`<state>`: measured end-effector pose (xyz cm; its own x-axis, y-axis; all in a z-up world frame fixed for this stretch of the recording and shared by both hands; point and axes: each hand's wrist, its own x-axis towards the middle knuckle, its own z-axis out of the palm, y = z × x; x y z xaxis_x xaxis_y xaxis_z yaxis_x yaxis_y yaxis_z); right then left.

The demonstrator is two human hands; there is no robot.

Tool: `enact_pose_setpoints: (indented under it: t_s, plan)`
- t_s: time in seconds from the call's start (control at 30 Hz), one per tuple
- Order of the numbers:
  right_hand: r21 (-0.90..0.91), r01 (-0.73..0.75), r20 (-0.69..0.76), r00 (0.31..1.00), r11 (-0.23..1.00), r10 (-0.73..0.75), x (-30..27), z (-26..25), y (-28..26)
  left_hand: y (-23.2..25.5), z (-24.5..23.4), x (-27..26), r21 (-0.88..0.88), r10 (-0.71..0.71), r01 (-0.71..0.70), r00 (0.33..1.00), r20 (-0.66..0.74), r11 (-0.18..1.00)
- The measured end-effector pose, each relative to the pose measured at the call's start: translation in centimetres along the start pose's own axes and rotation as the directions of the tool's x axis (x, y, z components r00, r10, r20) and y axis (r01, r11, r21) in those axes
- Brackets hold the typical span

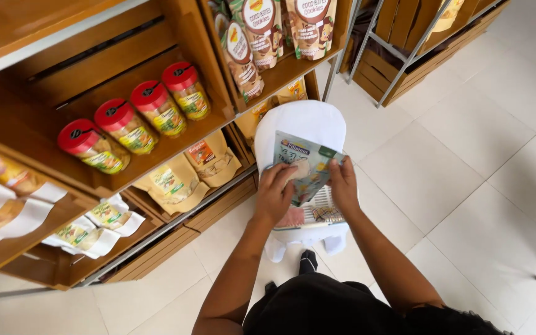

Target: Wiping down grocery product packages and wooden shelves with a cloth.

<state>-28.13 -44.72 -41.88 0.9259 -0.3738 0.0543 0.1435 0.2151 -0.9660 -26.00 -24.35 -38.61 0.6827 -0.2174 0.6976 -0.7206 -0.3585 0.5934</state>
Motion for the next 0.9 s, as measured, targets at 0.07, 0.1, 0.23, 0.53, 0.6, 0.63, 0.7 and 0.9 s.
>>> enact_pose_setpoints:
  t_s: [0.07,0.1,0.23,0.53,0.6,0.63,0.7,0.9]
  plan:
    - [0.013,0.010,-0.022,1.000,1.000,-0.010,-2.1,0.4,-0.6,1.2,-3.2,0.1,-0.003,-0.040,0.039,0.999,-0.036,0.999]
    - [0.030,0.020,-0.047,0.999,0.999,-0.019,-2.8,0.6,-1.1,1.8,-4.7,0.4,-0.005,-0.078,0.077,0.995,-0.068,0.997]
    - [0.026,0.012,-0.081,0.997,1.000,-0.010,-7.2,2.5,-3.3,4.2,-7.7,0.9,-0.024,-0.116,0.113,0.980,-0.159,0.993]
    - [0.001,0.015,-0.049,0.999,1.000,-0.015,-11.2,3.5,-5.7,11.1,-8.0,-1.3,0.055,0.009,-0.011,0.999,0.047,0.998]
    - [-0.005,0.030,-0.001,1.000,1.000,-0.030,-11.7,3.1,-6.2,12.7,-7.0,-1.4,0.095,0.123,-0.129,0.990,0.068,0.987]
    - [-0.004,0.035,0.010,0.999,0.999,-0.035,-11.6,2.3,-6.0,12.8,-6.3,-1.6,0.102,0.124,-0.130,0.991,0.058,0.986]
    - [0.017,0.049,0.029,0.998,0.999,-0.050,-11.8,0.3,-5.8,13.2,-4.6,-2.2,0.223,0.252,-0.263,0.965,0.078,0.939]
    - [0.199,0.064,-0.054,0.997,0.978,-0.054,-11.8,-7.4,-7.6,16.3,-5.0,-0.6,0.210,0.111,-0.085,0.987,-0.114,0.974]
